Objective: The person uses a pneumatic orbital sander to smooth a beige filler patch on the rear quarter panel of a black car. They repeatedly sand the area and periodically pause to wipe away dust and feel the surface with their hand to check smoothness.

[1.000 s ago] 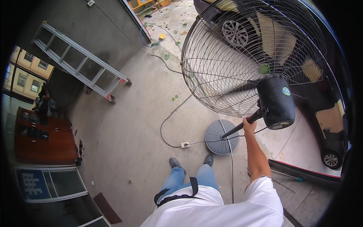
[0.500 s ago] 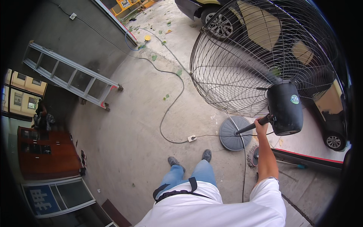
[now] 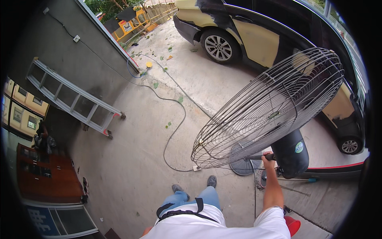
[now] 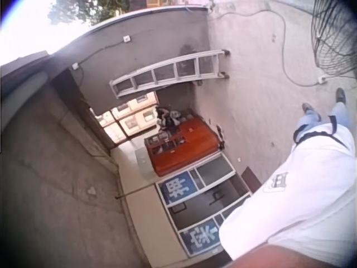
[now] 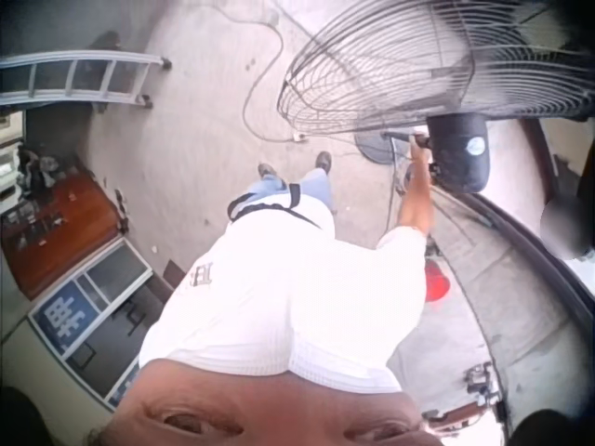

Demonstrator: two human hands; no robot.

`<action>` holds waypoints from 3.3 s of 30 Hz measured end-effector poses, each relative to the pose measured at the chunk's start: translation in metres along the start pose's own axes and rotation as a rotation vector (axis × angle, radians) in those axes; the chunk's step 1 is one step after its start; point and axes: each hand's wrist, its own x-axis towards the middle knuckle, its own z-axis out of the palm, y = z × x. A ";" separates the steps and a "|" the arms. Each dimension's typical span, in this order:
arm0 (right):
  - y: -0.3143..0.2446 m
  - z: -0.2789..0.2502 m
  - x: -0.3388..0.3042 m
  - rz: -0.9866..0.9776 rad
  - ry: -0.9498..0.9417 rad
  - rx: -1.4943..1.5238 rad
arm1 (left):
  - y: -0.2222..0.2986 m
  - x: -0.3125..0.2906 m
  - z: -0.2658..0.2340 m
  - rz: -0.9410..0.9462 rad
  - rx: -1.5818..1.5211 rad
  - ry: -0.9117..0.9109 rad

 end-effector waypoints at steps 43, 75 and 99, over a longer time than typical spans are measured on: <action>0.003 0.006 -0.006 0.135 0.286 0.084 | 0.064 0.075 -0.018 0.185 0.175 -0.032; -0.239 0.595 -0.168 1.016 -0.672 -0.340 | 0.088 0.557 -0.523 -0.169 -0.043 -0.116; -0.414 1.105 0.567 0.697 -0.296 -0.034 | 0.838 1.135 -0.876 0.267 -0.058 0.241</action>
